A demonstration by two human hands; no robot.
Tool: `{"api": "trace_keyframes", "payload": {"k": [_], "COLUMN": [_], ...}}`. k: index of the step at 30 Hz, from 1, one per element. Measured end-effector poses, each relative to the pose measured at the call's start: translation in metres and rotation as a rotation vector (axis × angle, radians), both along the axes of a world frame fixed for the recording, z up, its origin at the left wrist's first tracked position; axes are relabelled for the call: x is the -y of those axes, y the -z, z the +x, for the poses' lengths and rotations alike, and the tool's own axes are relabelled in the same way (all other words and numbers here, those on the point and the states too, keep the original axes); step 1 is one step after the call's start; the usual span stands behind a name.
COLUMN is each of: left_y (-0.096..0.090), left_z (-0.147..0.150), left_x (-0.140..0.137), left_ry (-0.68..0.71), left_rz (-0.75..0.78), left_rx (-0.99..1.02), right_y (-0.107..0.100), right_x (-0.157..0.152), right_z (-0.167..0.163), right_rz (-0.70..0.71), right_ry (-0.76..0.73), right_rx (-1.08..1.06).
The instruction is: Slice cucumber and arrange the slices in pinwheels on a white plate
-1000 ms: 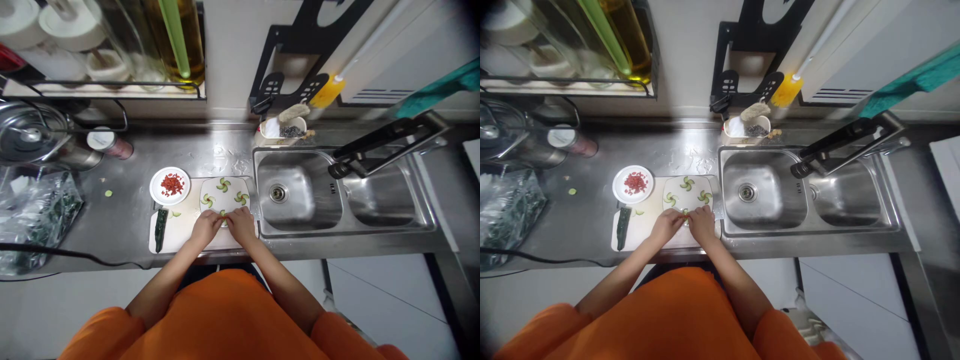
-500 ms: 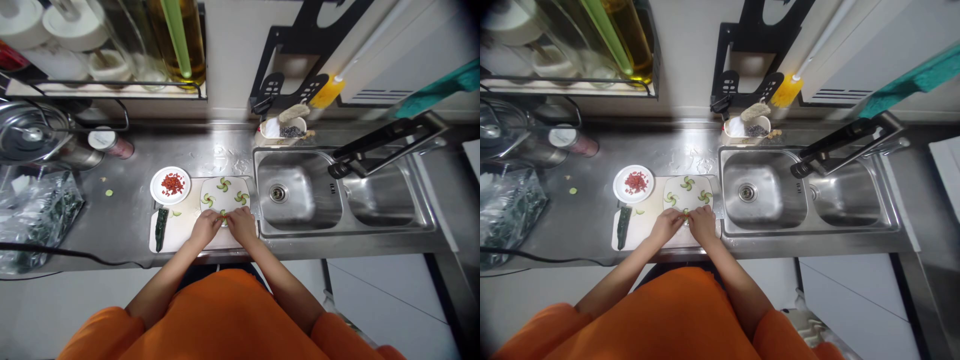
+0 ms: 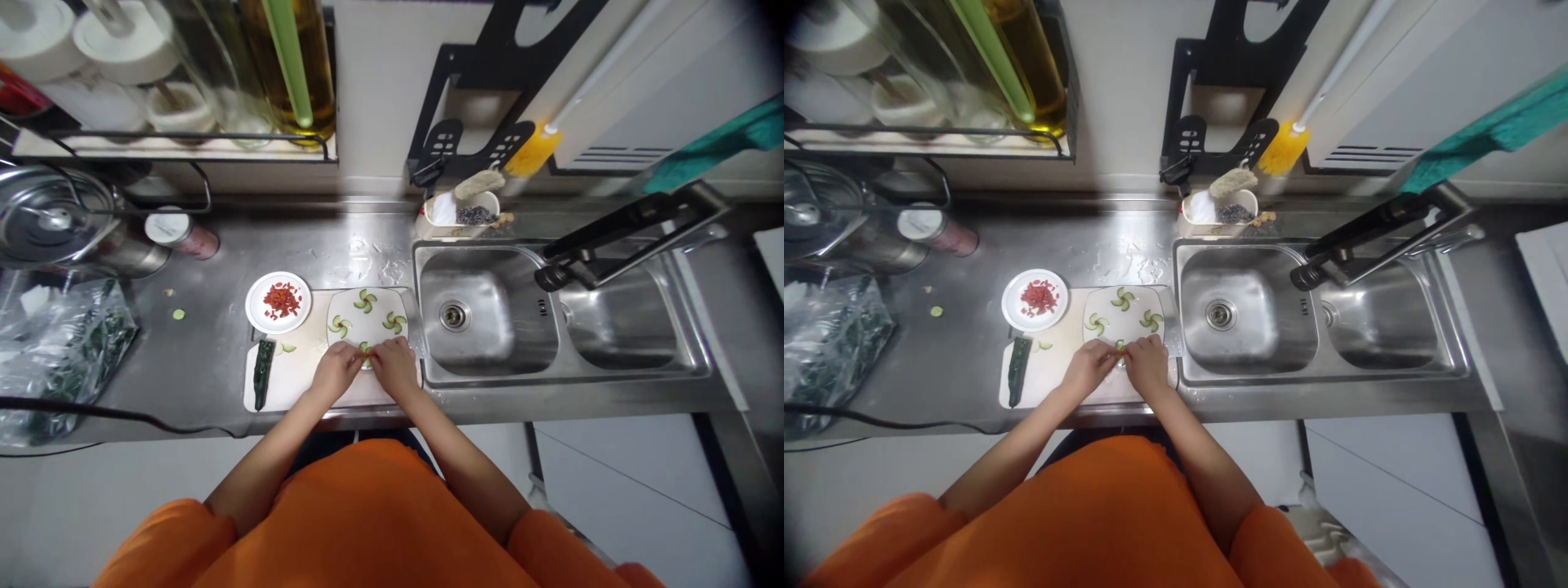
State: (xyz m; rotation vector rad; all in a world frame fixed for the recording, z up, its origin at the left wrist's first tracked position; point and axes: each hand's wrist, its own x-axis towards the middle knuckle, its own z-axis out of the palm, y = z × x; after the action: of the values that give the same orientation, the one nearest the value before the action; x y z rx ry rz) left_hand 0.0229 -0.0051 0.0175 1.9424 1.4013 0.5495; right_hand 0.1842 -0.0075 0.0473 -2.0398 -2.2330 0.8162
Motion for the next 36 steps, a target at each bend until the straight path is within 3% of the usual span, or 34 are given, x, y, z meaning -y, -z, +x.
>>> {"api": "trace_keyframes", "payload": {"k": [36], "left_y": [-0.0067], "left_z": [-0.0022], "left_x": [-0.0011], "left_ry": [-0.034], "left_rz": [0.026], "left_rx": [0.038], "right_y": [-0.0055], "right_x": [0.0006], "right_z": [0.0052], "right_rz": [0.005], "right_ry": [0.022], "right_rx": [-0.027]}}
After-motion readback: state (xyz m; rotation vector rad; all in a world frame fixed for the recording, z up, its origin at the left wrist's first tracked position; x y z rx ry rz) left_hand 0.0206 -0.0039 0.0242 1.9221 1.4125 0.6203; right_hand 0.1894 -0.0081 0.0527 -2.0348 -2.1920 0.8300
